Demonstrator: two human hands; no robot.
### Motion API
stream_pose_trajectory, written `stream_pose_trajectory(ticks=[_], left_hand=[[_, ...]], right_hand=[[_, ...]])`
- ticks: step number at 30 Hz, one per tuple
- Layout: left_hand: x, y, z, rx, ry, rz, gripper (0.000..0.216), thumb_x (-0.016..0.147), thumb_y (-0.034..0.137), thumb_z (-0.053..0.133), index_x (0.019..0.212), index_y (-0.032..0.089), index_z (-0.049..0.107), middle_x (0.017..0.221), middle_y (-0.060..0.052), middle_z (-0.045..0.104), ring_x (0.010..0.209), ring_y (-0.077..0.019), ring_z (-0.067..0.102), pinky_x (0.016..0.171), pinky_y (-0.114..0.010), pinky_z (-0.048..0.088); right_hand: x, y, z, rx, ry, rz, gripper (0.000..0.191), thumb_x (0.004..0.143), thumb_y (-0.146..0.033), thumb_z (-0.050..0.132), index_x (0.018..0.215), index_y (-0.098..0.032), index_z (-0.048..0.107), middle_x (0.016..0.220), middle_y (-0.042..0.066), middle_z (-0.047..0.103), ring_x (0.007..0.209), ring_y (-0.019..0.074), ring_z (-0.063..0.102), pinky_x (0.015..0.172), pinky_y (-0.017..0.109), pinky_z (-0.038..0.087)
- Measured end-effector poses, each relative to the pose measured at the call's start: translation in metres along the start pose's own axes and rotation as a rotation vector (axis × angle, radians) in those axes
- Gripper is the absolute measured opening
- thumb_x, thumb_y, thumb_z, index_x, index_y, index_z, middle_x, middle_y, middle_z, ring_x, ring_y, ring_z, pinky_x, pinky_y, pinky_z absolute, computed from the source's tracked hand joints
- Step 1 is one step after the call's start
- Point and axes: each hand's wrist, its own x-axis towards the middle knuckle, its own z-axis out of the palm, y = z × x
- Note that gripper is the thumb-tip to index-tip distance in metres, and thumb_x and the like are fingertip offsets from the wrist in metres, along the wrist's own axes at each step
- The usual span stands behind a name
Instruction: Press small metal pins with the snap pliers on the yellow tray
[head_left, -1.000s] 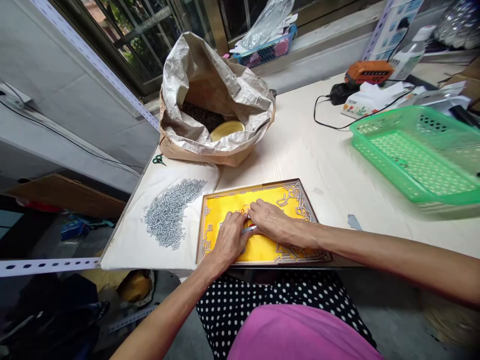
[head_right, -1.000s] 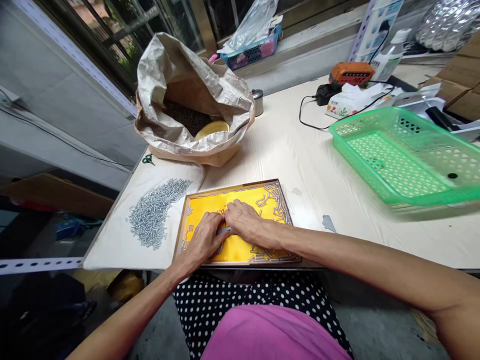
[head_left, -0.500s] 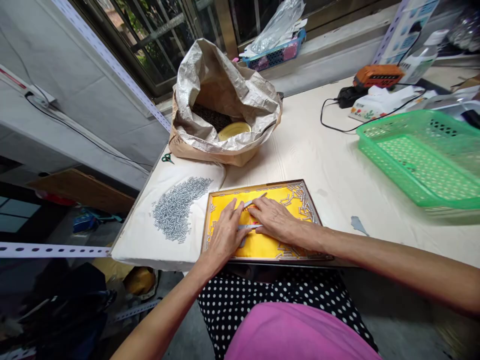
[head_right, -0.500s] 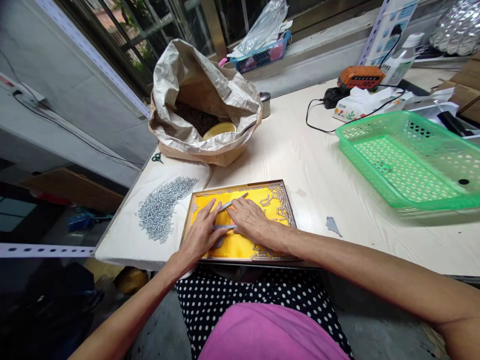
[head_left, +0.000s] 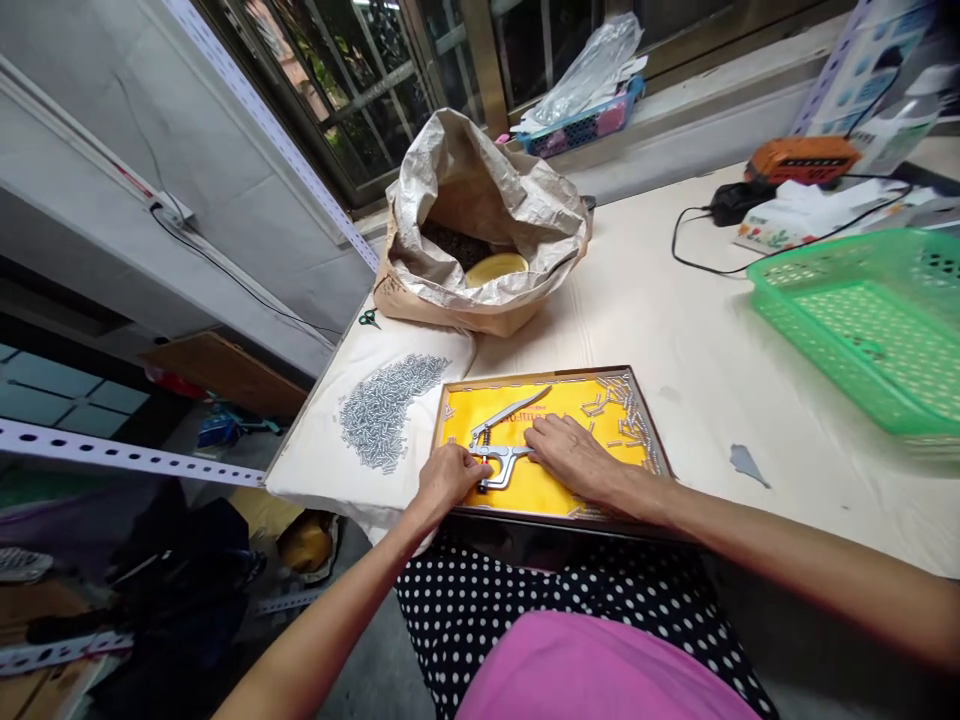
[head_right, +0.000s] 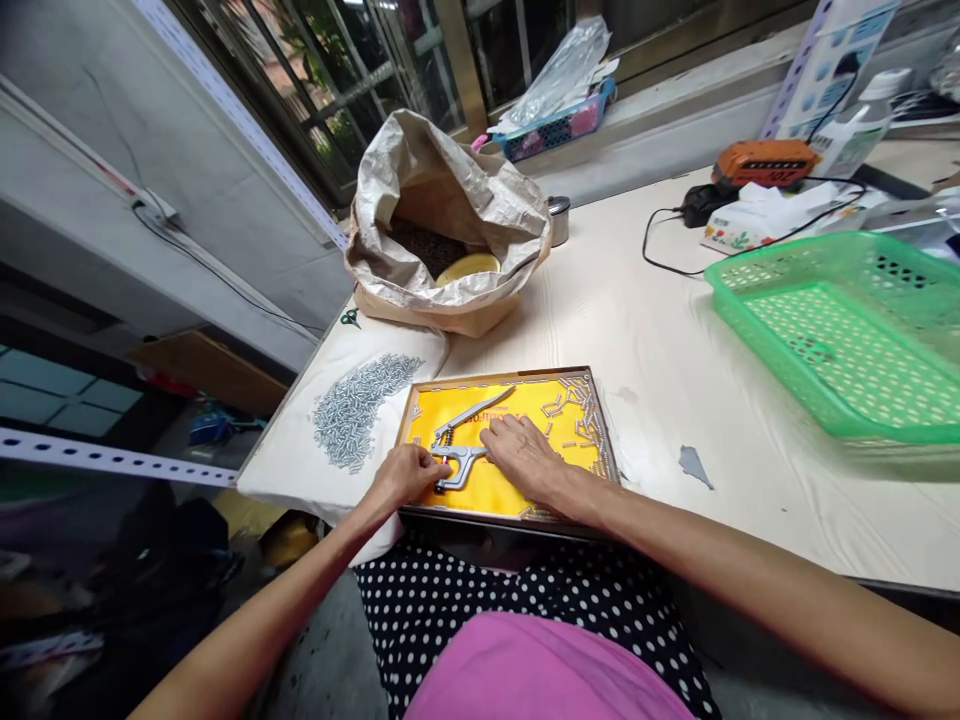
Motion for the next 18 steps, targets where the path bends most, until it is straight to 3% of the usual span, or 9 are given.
stream_pose_trajectory(ticks=[4, 8, 13, 15, 18], left_hand=[[0.001, 0.007, -0.008, 0.138, -0.057, 0.159, 0.022, 0.077, 0.023, 0.063, 0.056, 0.017, 0.064, 0.062, -0.004, 0.063, 0.066, -0.0179, 0.060, 0.060, -0.026, 0.036], [-0.007, 0.013, -0.008, 0.274, 0.034, 0.309, 0.019, 0.083, 0.019, 0.058, 0.067, 0.015, 0.067, 0.086, -0.010, 0.069, 0.073, -0.0199, 0.063, 0.066, -0.028, 0.041], [0.003, -0.003, -0.009, 0.095, -0.115, 0.184, 0.027, 0.078, 0.019, 0.059, 0.051, 0.015, 0.060, 0.051, 0.000, 0.052, 0.053, -0.0138, 0.051, 0.053, -0.025, 0.032], [0.008, -0.017, -0.014, 0.040, -0.045, 0.162, 0.027, 0.078, 0.018, 0.057, 0.052, 0.014, 0.062, 0.052, 0.001, 0.052, 0.054, -0.0126, 0.050, 0.054, -0.024, 0.032], [0.005, -0.034, -0.020, 0.084, 0.092, 0.214, 0.024, 0.083, 0.019, 0.054, 0.064, 0.016, 0.070, 0.072, -0.003, 0.063, 0.066, -0.0142, 0.057, 0.063, -0.023, 0.039]], right_hand=[[-0.001, 0.006, 0.011, 0.075, 0.114, -0.028, 0.007, 0.094, -0.016, 0.053, 0.090, -0.018, 0.059, 0.095, 0.007, 0.061, 0.087, 0.0210, 0.051, 0.076, 0.032, 0.036], [-0.004, 0.006, 0.014, 0.117, 0.171, -0.065, 0.010, 0.094, -0.015, 0.052, 0.086, -0.020, 0.057, 0.091, 0.005, 0.059, 0.083, 0.0206, 0.049, 0.072, 0.031, 0.036], [-0.012, 0.006, 0.013, -0.017, 0.193, -0.091, 0.013, 0.097, -0.017, 0.047, 0.091, -0.021, 0.058, 0.089, 0.006, 0.060, 0.083, 0.0224, 0.049, 0.072, 0.034, 0.033], [-0.013, 0.009, 0.012, -0.017, 0.180, -0.081, 0.012, 0.097, -0.020, 0.049, 0.089, -0.021, 0.058, 0.086, 0.005, 0.060, 0.080, 0.0220, 0.049, 0.071, 0.034, 0.032], [-0.012, 0.014, 0.011, 0.010, 0.148, -0.076, 0.013, 0.096, -0.024, 0.052, 0.085, -0.021, 0.058, 0.084, 0.005, 0.061, 0.079, 0.0217, 0.048, 0.069, 0.034, 0.031]])
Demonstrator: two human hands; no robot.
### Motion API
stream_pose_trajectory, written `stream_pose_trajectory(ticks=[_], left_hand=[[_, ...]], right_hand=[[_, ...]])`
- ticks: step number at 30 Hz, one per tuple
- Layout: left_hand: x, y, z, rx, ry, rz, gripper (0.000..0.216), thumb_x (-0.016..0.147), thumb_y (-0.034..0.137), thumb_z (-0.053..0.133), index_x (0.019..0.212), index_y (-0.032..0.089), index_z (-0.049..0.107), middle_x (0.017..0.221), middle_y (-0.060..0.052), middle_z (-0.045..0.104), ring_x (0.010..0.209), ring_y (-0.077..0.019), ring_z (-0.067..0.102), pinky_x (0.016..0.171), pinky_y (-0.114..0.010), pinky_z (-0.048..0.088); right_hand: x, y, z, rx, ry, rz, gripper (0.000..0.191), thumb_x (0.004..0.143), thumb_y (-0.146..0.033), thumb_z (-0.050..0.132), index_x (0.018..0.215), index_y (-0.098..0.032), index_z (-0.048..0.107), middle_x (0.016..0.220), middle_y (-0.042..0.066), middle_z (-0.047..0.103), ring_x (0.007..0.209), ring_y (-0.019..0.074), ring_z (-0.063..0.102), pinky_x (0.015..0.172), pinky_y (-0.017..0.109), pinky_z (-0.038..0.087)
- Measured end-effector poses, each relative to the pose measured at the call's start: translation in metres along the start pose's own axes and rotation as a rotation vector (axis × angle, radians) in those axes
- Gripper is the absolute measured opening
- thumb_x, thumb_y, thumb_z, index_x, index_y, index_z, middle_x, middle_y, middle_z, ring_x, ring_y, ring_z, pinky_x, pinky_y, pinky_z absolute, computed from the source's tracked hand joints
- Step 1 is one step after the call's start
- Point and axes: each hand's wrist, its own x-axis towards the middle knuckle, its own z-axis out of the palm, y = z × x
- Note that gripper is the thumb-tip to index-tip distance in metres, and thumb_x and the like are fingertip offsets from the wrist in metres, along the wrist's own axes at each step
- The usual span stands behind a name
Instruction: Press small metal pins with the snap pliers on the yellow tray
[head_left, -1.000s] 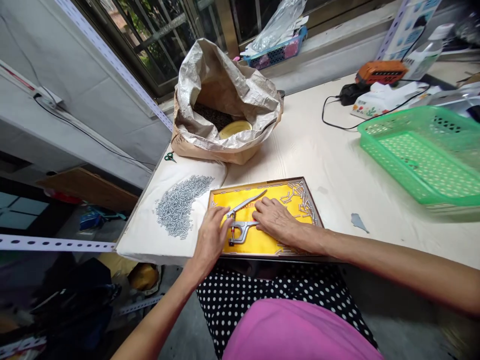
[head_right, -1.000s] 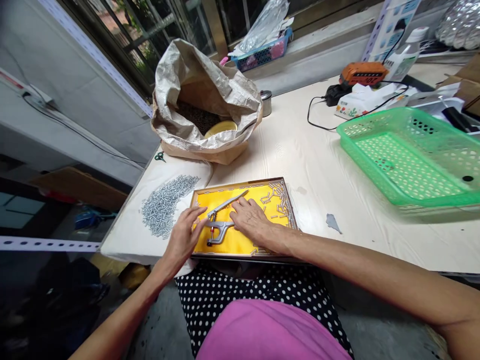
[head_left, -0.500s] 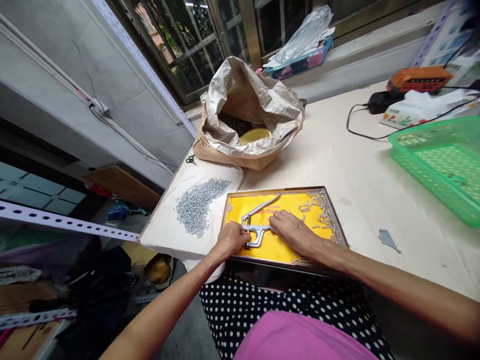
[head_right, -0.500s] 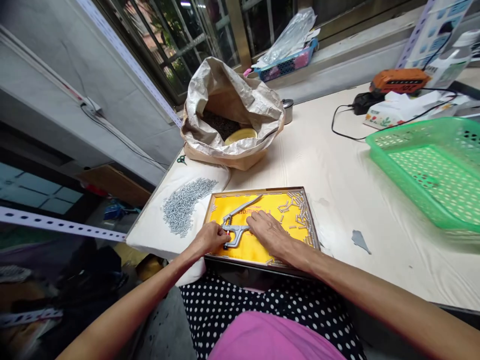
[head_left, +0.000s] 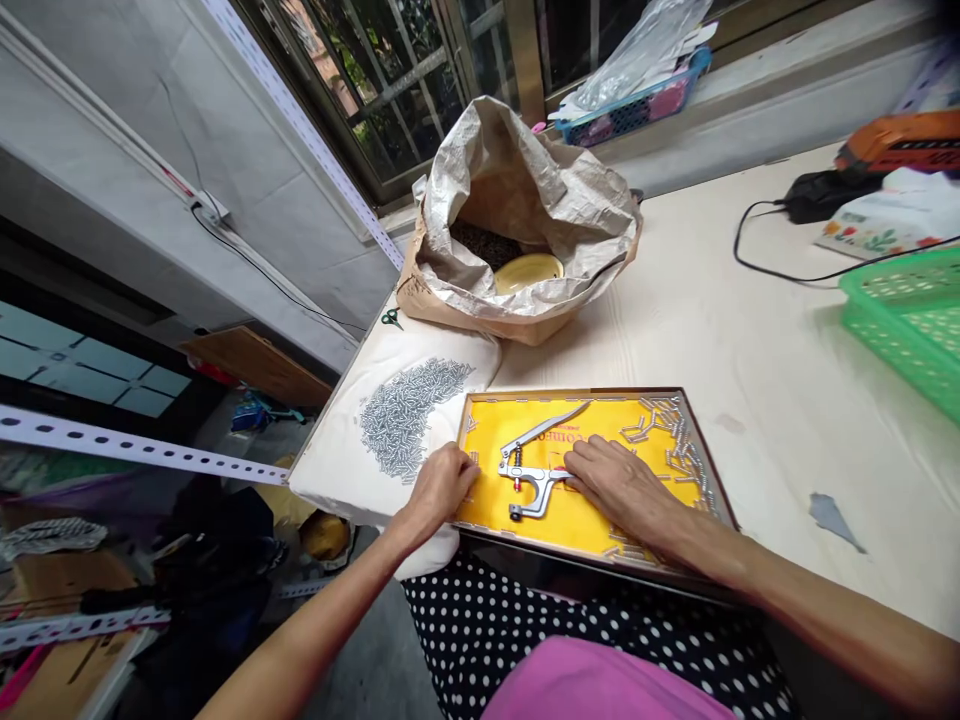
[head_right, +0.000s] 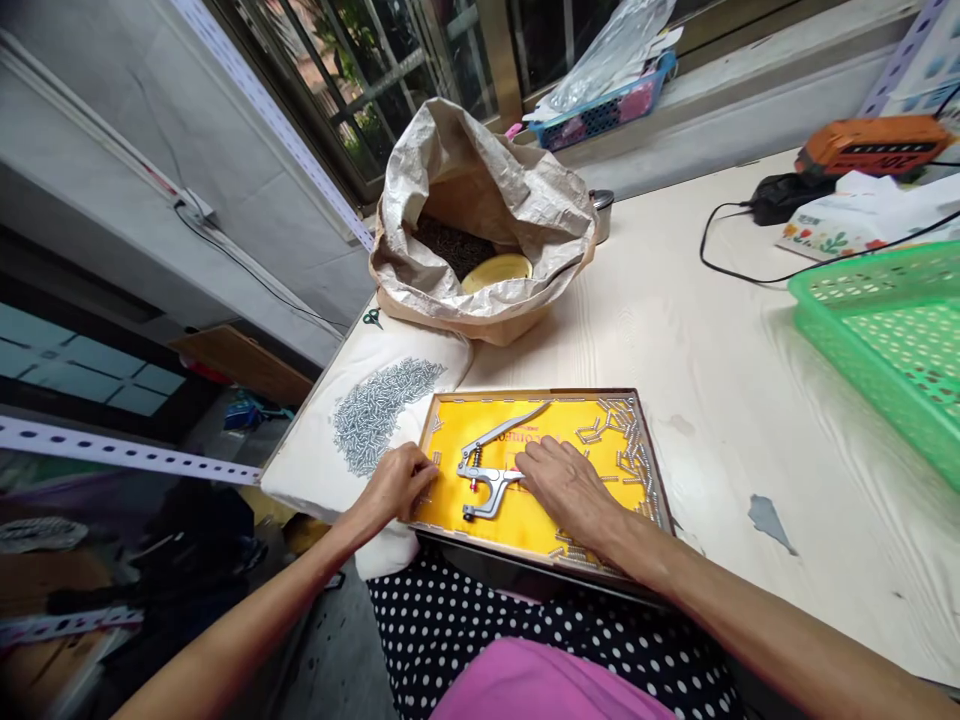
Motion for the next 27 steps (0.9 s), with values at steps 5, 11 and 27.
stream_pose_trajectory(ticks=[5, 11, 27], left_hand=[[-0.005, -0.015, -0.012, 0.078, 0.078, 0.059, 0.024, 0.090, 0.030, 0.054, 0.099, 0.021, 0.074, 0.096, -0.006, 0.063, 0.082, -0.0183, 0.063, 0.072, -0.026, 0.045], [0.034, -0.061, -0.029, 0.385, 0.192, -0.151, 0.031, 0.095, 0.019, 0.039, 0.103, 0.018, 0.069, 0.106, -0.010, 0.059, 0.082, -0.0203, 0.061, 0.068, -0.029, 0.039], [-0.005, 0.002, -0.002, -0.527, 0.151, -0.068, 0.027, 0.081, 0.041, 0.062, 0.083, 0.017, 0.074, 0.085, -0.006, 0.075, 0.077, -0.0191, 0.067, 0.070, -0.026, 0.049]], right_hand=[[0.002, 0.002, -0.001, 0.012, -0.015, 0.016, 0.013, 0.096, -0.026, 0.055, 0.085, -0.020, 0.059, 0.087, 0.005, 0.063, 0.079, 0.0218, 0.050, 0.070, 0.034, 0.032], [0.001, 0.000, -0.003, 0.034, -0.014, 0.018, 0.013, 0.095, -0.024, 0.055, 0.083, -0.020, 0.058, 0.087, 0.005, 0.064, 0.078, 0.0208, 0.052, 0.070, 0.033, 0.033], [0.001, -0.006, -0.008, -0.079, 0.052, -0.115, 0.020, 0.098, -0.013, 0.043, 0.087, -0.019, 0.059, 0.085, 0.005, 0.062, 0.082, 0.0209, 0.048, 0.076, 0.035, 0.027]])
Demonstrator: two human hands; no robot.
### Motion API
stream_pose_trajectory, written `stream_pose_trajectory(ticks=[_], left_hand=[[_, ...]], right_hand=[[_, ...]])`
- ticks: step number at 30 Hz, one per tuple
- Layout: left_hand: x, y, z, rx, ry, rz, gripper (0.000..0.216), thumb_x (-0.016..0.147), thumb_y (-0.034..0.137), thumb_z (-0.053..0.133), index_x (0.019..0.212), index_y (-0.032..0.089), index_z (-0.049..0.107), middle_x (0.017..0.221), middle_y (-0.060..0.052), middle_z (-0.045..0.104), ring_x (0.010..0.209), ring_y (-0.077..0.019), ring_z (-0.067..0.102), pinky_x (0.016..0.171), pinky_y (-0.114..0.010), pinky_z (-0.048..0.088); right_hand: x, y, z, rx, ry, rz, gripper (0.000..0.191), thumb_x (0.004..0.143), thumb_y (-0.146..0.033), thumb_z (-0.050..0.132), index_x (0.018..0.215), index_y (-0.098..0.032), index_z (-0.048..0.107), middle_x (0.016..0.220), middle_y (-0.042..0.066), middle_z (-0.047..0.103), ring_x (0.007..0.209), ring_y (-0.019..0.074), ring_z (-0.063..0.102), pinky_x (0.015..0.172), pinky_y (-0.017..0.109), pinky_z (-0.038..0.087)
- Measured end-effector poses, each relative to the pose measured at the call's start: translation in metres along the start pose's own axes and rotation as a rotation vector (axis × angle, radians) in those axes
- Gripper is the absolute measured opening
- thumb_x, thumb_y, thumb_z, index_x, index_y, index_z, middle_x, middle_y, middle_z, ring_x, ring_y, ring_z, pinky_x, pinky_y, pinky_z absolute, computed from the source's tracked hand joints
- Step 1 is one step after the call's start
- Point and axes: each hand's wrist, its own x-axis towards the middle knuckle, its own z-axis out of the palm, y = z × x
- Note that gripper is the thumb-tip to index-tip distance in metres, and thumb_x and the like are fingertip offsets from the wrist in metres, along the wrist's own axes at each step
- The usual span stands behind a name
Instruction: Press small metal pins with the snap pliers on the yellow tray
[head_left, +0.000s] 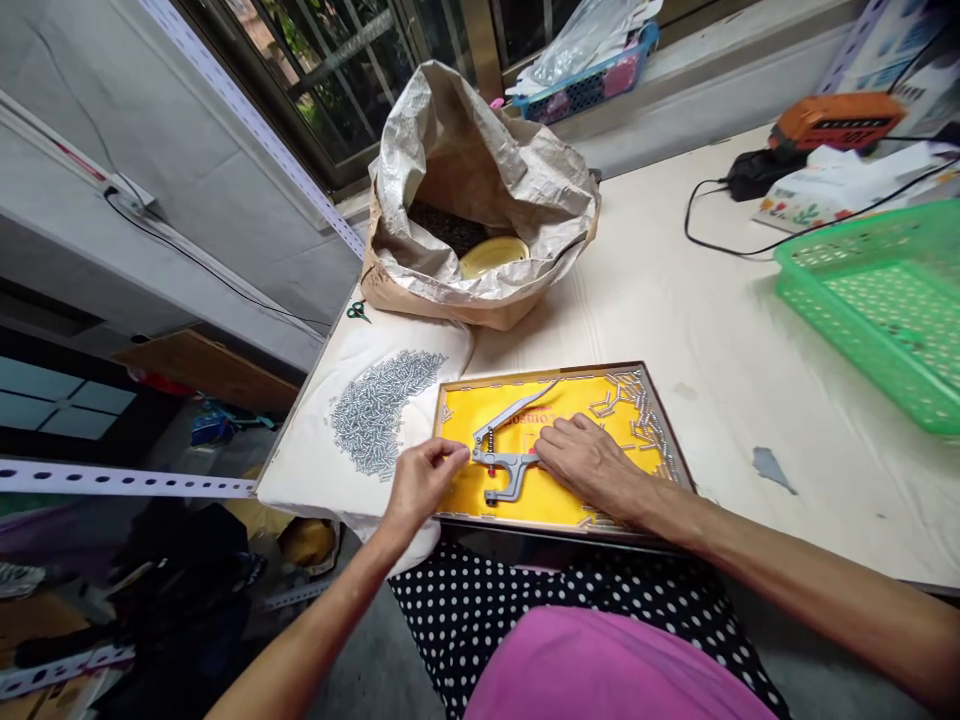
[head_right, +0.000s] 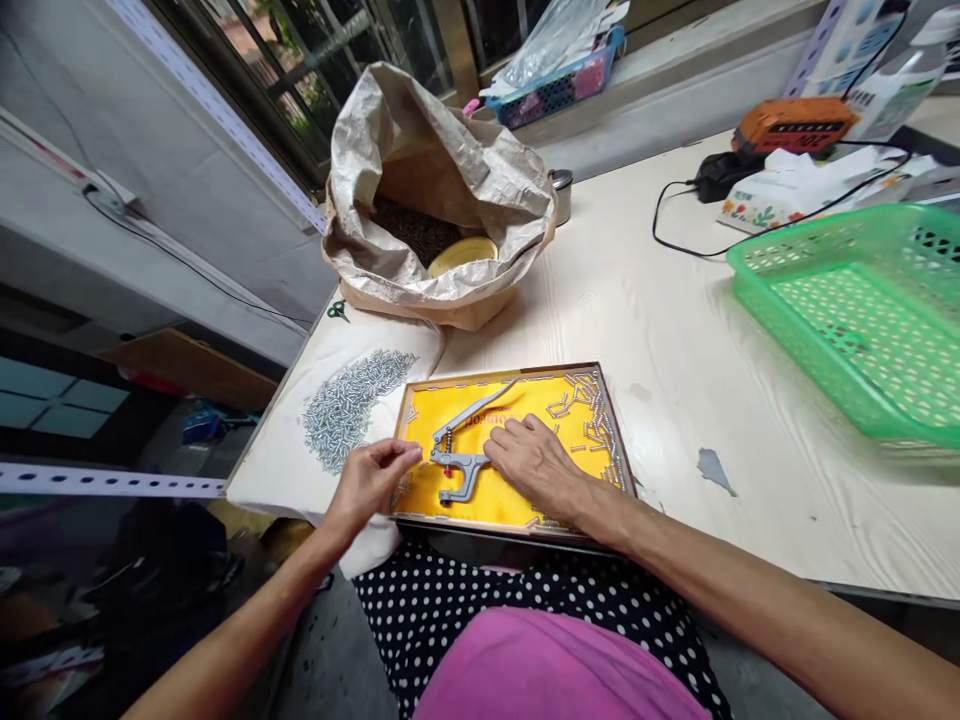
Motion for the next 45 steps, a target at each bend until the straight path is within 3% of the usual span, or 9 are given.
stream_pose_trajectory(ticks=[4, 7, 14, 18, 26, 29, 32, 38, 45], left_hand=[[-0.022, 0.000, 0.033, -0.178, -0.063, -0.124, 0.033, 0.076, 0.046, 0.065, 0.079, 0.015, 0.074, 0.079, -0.006, 0.074, 0.071, -0.0179, 0.065, 0.063, -0.025, 0.048], [-0.025, -0.003, 0.040, -0.210, -0.072, -0.177, 0.035, 0.075, 0.048, 0.066, 0.076, 0.014, 0.072, 0.075, -0.006, 0.073, 0.066, -0.0167, 0.063, 0.056, -0.023, 0.044], [-0.022, -0.004, 0.039, -0.088, -0.070, -0.171, 0.033, 0.073, 0.046, 0.064, 0.070, 0.014, 0.071, 0.070, -0.005, 0.070, 0.062, -0.0155, 0.059, 0.054, -0.023, 0.040], [-0.019, -0.004, 0.039, -0.052, -0.122, -0.195, 0.031, 0.073, 0.044, 0.062, 0.070, 0.014, 0.070, 0.060, -0.002, 0.064, 0.052, -0.0125, 0.052, 0.051, -0.023, 0.037], [-0.015, 0.005, 0.032, -0.031, -0.282, -0.277, 0.028, 0.075, 0.041, 0.061, 0.066, 0.014, 0.063, 0.048, 0.003, 0.055, 0.043, -0.0090, 0.042, 0.048, -0.022, 0.032], [-0.015, 0.009, 0.030, -0.025, -0.324, -0.301, 0.030, 0.074, 0.042, 0.063, 0.066, 0.014, 0.064, 0.051, 0.001, 0.059, 0.044, -0.0081, 0.041, 0.048, -0.022, 0.030], [-0.015, 0.011, 0.030, -0.046, -0.342, -0.322, 0.031, 0.073, 0.044, 0.064, 0.067, 0.014, 0.065, 0.052, 0.000, 0.060, 0.045, -0.0079, 0.040, 0.048, -0.022, 0.028], [-0.009, 0.009, 0.028, -0.054, -0.411, -0.370, 0.038, 0.066, 0.051, 0.068, 0.067, 0.014, 0.064, 0.052, 0.001, 0.058, 0.044, -0.0081, 0.039, 0.046, -0.023, 0.028], [-0.008, 0.014, 0.028, -0.045, -0.430, -0.390, 0.040, 0.058, 0.054, 0.071, 0.055, 0.016, 0.057, 0.047, 0.003, 0.051, 0.047, -0.0085, 0.039, 0.049, -0.024, 0.027]], right_hand=[[0.003, -0.002, -0.004, -0.047, 0.001, -0.029, 0.024, 0.099, -0.013, 0.042, 0.086, -0.018, 0.062, 0.084, 0.006, 0.063, 0.083, 0.0214, 0.047, 0.075, 0.036, 0.026], [0.004, -0.002, -0.005, -0.060, 0.002, -0.037, 0.025, 0.098, -0.012, 0.042, 0.086, -0.018, 0.062, 0.083, 0.006, 0.063, 0.081, 0.0211, 0.046, 0.073, 0.036, 0.025], [0.000, 0.000, 0.004, -0.047, 0.114, -0.053, 0.026, 0.100, -0.015, 0.042, 0.081, -0.018, 0.058, 0.079, 0.004, 0.059, 0.077, 0.0199, 0.043, 0.075, 0.035, 0.025], [0.000, 0.000, 0.007, -0.048, 0.104, -0.056, 0.024, 0.100, -0.014, 0.042, 0.081, -0.018, 0.058, 0.079, 0.004, 0.059, 0.077, 0.0200, 0.043, 0.074, 0.035, 0.024], [0.000, -0.007, 0.008, 0.063, -0.081, 0.090, 0.024, 0.099, -0.014, 0.041, 0.087, -0.018, 0.060, 0.086, 0.006, 0.062, 0.083, 0.0197, 0.049, 0.078, 0.035, 0.029], [0.003, -0.005, -0.002, 0.132, -0.164, 0.153, 0.016, 0.099, -0.025, 0.049, 0.092, -0.018, 0.061, 0.092, 0.006, 0.063, 0.087, 0.0208, 0.052, 0.083, 0.037, 0.031], [0.012, 0.002, -0.012, 0.154, -0.178, 0.175, 0.022, 0.099, -0.037, 0.050, 0.096, -0.018, 0.061, 0.098, 0.006, 0.062, 0.087, 0.0207, 0.053, 0.079, 0.036, 0.033], [0.037, 0.021, -0.006, -0.012, -0.140, 0.212, 0.022, 0.097, -0.015, 0.044, 0.111, -0.021, 0.060, 0.113, 0.009, 0.060, 0.095, 0.0250, 0.049, 0.072, 0.035, 0.031], [0.050, 0.034, 0.000, -0.096, -0.183, 0.148, 0.027, 0.098, -0.015, 0.040, 0.095, -0.017, 0.067, 0.094, 0.011, 0.065, 0.100, 0.0278, 0.047, 0.078, 0.039, 0.029]])
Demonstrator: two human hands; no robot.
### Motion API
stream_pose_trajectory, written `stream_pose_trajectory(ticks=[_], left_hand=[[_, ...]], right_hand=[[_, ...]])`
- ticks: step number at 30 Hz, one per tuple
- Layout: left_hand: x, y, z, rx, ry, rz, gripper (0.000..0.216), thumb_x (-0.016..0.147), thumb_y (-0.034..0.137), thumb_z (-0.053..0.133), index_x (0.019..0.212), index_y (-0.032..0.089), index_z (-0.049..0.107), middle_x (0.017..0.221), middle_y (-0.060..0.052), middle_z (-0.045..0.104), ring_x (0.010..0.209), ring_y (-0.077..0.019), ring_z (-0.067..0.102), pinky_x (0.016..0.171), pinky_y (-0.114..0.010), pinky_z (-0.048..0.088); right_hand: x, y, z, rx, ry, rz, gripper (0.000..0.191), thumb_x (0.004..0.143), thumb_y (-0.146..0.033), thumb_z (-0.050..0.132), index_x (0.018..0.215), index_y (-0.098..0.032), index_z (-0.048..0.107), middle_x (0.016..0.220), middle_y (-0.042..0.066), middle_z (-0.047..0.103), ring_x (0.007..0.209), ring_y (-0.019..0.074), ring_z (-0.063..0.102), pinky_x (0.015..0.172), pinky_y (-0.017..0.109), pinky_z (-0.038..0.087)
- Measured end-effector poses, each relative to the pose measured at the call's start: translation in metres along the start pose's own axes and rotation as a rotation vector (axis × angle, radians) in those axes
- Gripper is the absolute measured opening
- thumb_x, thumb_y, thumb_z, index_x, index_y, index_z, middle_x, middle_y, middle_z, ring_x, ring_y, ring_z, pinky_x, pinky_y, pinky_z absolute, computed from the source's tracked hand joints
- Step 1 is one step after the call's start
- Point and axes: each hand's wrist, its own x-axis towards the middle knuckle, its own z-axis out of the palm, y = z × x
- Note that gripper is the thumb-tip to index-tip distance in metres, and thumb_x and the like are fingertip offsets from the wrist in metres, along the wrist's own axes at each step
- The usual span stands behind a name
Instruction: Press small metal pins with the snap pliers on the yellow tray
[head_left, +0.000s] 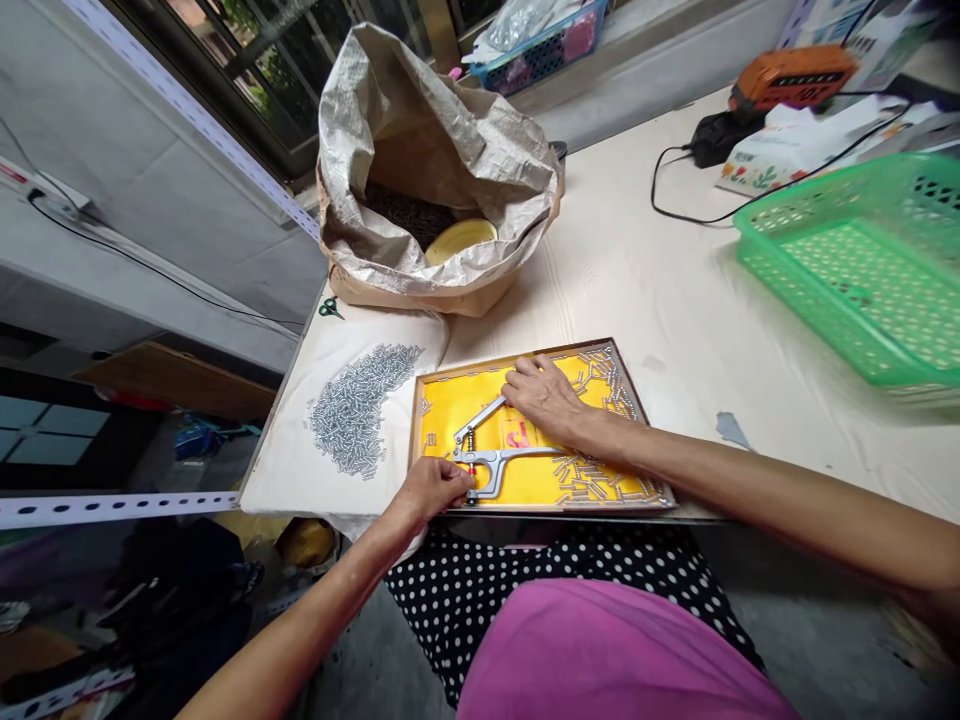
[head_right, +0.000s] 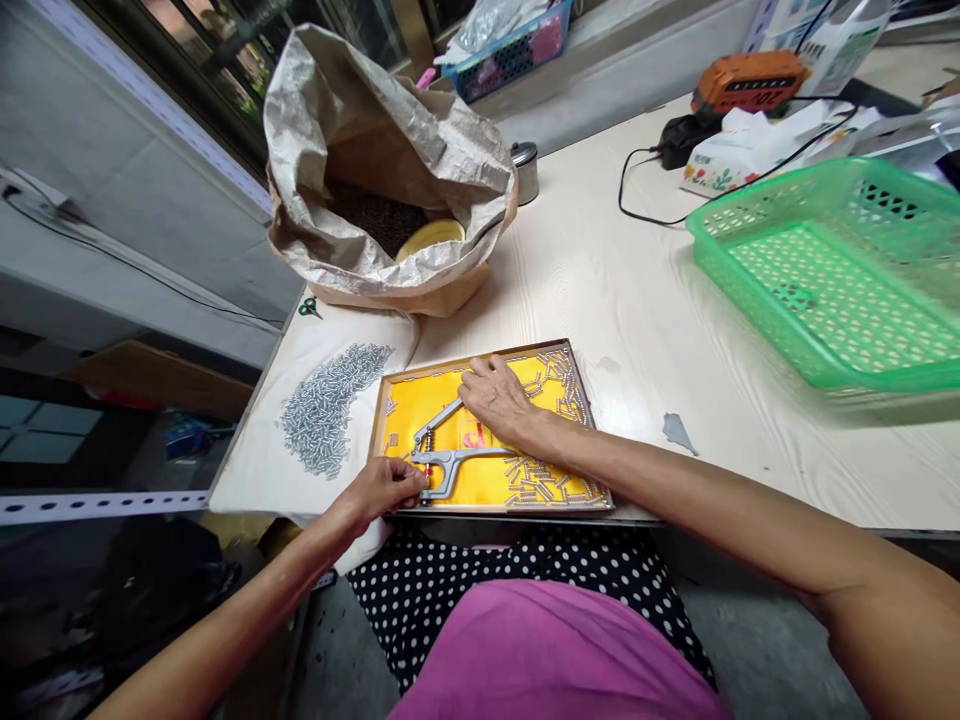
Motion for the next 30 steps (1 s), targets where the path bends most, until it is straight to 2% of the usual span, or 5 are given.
stream_pose_trajectory(ticks=[4, 8, 11, 23, 30], left_hand=[[-0.003, 0.001, 0.002, -0.008, 0.028, -0.001, 0.038, 0.058, 0.053, 0.070, 0.056, 0.016, 0.059, 0.048, 0.003, 0.052, 0.048, -0.0089, 0.040, 0.050, -0.024, 0.027], [-0.001, 0.001, 0.001, 0.000, 0.025, -0.012, 0.038, 0.057, 0.052, 0.069, 0.056, 0.016, 0.059, 0.047, 0.003, 0.052, 0.047, -0.0088, 0.039, 0.050, -0.024, 0.027], [0.000, -0.001, 0.001, 0.011, 0.019, -0.012, 0.038, 0.056, 0.053, 0.069, 0.056, 0.016, 0.059, 0.047, 0.003, 0.052, 0.047, -0.0087, 0.039, 0.050, -0.024, 0.026], [-0.005, -0.003, 0.001, 0.126, 0.062, -0.004, 0.029, 0.075, 0.038, 0.066, 0.059, 0.015, 0.062, 0.053, 0.001, 0.055, 0.050, -0.0111, 0.045, 0.052, -0.024, 0.033], [-0.007, 0.013, 0.020, 0.631, 0.432, 0.639, 0.044, 0.081, 0.032, 0.071, 0.121, 0.017, 0.060, 0.126, -0.012, 0.059, 0.115, -0.0285, 0.054, 0.099, -0.042, 0.045]], right_hand=[[-0.010, -0.001, -0.010, 0.053, -0.033, 0.012, 0.023, 0.097, -0.031, 0.050, 0.101, -0.017, 0.067, 0.099, 0.011, 0.067, 0.102, 0.0283, 0.050, 0.088, 0.043, 0.031], [-0.030, -0.006, -0.019, 0.139, -0.067, -0.058, 0.077, 0.078, -0.067, 0.064, 0.134, -0.016, 0.052, 0.121, 0.016, 0.062, 0.111, 0.0336, 0.050, 0.099, 0.052, 0.030], [-0.040, -0.008, -0.022, 0.141, -0.113, -0.073, 0.096, 0.065, -0.063, 0.077, 0.143, -0.017, 0.044, 0.134, 0.018, 0.055, 0.121, 0.0369, 0.046, 0.102, 0.054, 0.031], [-0.041, -0.012, -0.019, 0.199, -0.092, 0.071, 0.075, 0.061, -0.056, 0.081, 0.116, -0.010, 0.059, 0.114, 0.018, 0.059, 0.102, 0.0337, 0.050, 0.086, 0.045, 0.041], [-0.042, -0.019, -0.026, 0.189, -0.053, 0.020, 0.042, 0.079, -0.036, 0.075, 0.109, -0.010, 0.060, 0.111, 0.016, 0.060, 0.100, 0.0290, 0.050, 0.085, 0.041, 0.040]])
